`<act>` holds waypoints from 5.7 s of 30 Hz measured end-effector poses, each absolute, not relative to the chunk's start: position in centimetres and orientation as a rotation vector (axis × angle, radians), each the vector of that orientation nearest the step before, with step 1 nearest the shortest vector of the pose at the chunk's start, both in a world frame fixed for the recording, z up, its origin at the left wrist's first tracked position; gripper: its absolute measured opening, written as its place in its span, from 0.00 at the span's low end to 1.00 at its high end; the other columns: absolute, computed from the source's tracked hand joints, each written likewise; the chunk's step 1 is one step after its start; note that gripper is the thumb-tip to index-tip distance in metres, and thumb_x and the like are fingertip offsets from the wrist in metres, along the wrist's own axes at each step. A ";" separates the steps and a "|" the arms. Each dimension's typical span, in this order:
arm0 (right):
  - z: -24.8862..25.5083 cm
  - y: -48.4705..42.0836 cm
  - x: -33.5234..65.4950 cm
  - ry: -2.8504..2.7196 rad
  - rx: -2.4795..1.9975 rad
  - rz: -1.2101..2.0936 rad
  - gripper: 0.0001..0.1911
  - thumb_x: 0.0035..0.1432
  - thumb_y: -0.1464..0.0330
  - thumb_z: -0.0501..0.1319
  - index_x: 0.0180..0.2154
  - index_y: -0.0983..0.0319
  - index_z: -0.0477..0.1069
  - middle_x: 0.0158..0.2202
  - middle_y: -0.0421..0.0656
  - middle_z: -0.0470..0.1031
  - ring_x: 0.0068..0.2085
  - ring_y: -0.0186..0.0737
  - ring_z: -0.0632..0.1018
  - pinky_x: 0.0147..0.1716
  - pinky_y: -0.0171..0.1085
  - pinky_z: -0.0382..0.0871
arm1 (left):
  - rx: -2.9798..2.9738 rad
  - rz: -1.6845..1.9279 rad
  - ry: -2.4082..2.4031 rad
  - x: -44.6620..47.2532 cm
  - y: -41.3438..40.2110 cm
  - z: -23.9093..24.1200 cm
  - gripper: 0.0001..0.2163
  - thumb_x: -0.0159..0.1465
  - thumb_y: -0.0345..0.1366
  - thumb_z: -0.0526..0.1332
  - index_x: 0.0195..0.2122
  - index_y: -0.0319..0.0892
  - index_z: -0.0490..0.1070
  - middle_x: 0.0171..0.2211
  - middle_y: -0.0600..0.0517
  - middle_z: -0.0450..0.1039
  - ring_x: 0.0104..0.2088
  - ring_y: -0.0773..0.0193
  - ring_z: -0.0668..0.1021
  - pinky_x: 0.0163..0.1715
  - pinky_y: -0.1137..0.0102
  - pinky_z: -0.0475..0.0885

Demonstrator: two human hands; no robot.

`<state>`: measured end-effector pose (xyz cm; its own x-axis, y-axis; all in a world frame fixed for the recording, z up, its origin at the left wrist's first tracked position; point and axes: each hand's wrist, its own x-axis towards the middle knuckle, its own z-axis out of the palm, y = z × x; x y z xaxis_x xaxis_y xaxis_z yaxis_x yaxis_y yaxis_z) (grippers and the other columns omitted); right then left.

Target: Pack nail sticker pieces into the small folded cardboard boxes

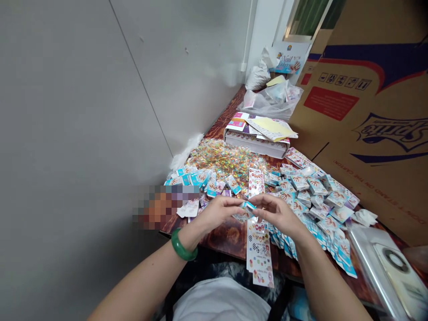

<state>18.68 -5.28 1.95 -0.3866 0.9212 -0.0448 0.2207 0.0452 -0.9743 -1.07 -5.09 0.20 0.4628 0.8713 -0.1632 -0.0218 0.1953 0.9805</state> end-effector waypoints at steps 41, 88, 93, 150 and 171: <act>-0.2 -7.0 15.7 -1.839 -1.286 0.776 0.04 0.53 0.69 0.58 0.33 0.60 0.70 0.32 0.44 0.74 0.30 0.38 0.73 0.30 0.36 0.67 | 0.860 0.922 1.073 0.9 -6.0 -0.1 0.05 0.49 0.32 0.61 0.28 0.39 0.70 0.30 0.52 0.68 0.33 0.65 0.73 0.28 0.72 0.73; -3.7 -6.3 17.7 -1.635 -1.252 0.829 0.09 0.55 0.65 0.59 0.37 0.59 0.75 0.36 0.45 0.76 0.37 0.41 0.75 0.37 0.40 0.69 | 0.833 0.713 1.062 0.7 -6.1 -3.1 0.19 0.55 0.48 0.62 0.42 0.41 0.71 0.32 0.49 0.74 0.25 0.67 0.77 0.26 0.69 0.75; -1.0 -1.9 23.2 -1.421 -1.519 0.624 0.17 0.53 0.58 0.58 0.39 0.62 0.74 0.24 0.41 0.72 0.24 0.38 0.70 0.24 0.37 0.65 | 0.931 0.677 1.141 0.8 -5.7 -4.0 0.17 0.55 0.49 0.61 0.35 0.38 0.70 0.31 0.48 0.73 0.24 0.68 0.76 0.20 0.75 0.70; 1.4 -6.2 22.0 -2.073 -1.193 0.470 0.12 0.54 0.68 0.60 0.42 0.57 0.73 0.43 0.46 0.75 0.48 0.47 0.71 0.48 0.48 0.64 | 1.018 0.949 0.910 4.7 -4.9 2.3 0.33 0.51 0.33 0.65 0.58 0.42 0.53 0.28 0.55 0.71 0.28 0.69 0.72 0.32 0.72 0.65; 1.4 -7.3 16.4 -2.074 -1.108 0.301 0.15 0.55 0.67 0.60 0.46 0.59 0.69 0.42 0.48 0.74 0.45 0.48 0.71 0.46 0.49 0.63 | 1.341 0.833 1.057 -0.1 -4.8 2.1 0.10 0.54 0.42 0.64 0.25 0.39 0.72 0.22 0.54 0.68 0.25 0.69 0.69 0.29 0.73 0.65</act>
